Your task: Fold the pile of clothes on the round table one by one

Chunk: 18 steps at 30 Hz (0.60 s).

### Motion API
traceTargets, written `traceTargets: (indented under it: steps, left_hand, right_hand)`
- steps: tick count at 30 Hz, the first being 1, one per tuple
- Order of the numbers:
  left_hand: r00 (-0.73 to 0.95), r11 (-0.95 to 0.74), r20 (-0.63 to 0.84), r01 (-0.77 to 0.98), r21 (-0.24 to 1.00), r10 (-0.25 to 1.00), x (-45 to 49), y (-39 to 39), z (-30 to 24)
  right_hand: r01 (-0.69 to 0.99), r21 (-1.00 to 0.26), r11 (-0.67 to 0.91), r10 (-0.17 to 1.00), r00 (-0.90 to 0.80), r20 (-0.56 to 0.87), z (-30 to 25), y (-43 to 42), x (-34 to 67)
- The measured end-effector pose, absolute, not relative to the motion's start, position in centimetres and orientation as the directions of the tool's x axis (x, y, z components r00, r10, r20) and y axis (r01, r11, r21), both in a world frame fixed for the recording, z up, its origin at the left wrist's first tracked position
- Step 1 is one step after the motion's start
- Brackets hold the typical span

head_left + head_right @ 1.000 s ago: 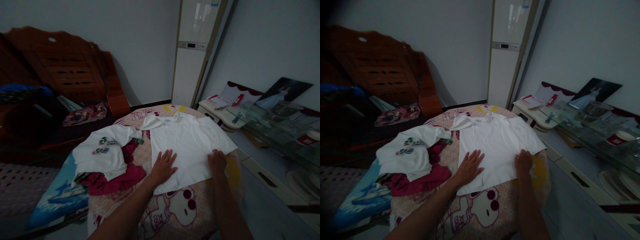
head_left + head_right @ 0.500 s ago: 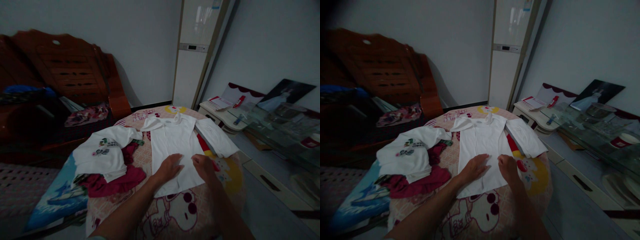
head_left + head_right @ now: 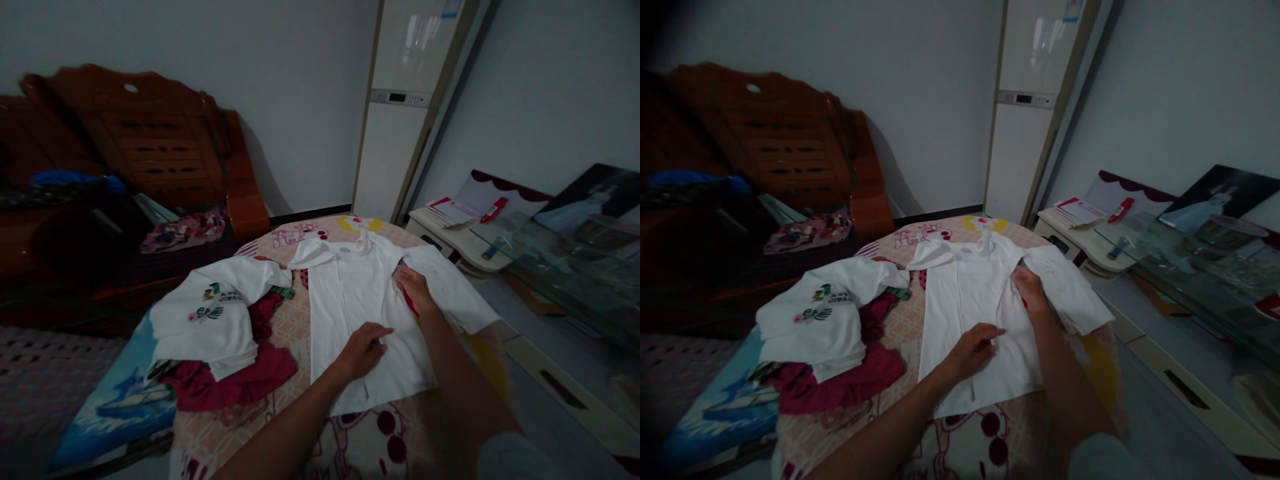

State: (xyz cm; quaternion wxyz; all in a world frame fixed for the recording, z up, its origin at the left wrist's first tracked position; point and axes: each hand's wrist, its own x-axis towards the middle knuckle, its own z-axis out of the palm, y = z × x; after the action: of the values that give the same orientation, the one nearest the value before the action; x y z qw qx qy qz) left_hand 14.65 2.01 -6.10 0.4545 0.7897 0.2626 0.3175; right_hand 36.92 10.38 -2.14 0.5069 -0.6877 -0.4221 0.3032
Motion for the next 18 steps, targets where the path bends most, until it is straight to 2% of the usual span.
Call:
traceTargets:
  steps: [5, 9, 14, 16, 18]
  left_hand:
    - [0.713, -0.437, 0.208, 0.152, 0.886, 0.669, 14.7, 2.0, -5.7]
    - [0.719, -0.393, 0.218, 0.082, 0.916, 0.66, 14.6, 1.9, -5.4]
    - [0.723, -0.278, 0.223, -0.045, 0.96, 0.654, 14.7, 1.7, -4.8]
    - [0.733, -0.204, 0.194, -0.076, 0.976, 0.652, 14.8, 1.7, -4.6]
    - [0.722, -0.142, 0.165, -0.092, 0.986, 0.672, 14.7, 1.7, -4.6]
  right_hand:
    - [0.414, -0.881, -0.228, 0.858, 0.514, 0.02, -1.0, 16.0, 37.6]
    - [0.516, -0.823, -0.238, 0.828, 0.551, 0.106, 0.5, 18.4, 38.5]
    - [0.805, -0.531, -0.267, 0.828, 0.473, 0.302, 1.5, 19.3, 37.1]
    - [0.841, -0.473, -0.264, 0.837, 0.443, 0.32, 1.3, 19.9, 35.6]
    - [0.86, -0.468, -0.205, 0.874, 0.376, 0.308, 0.8, 20.7, 34.1]
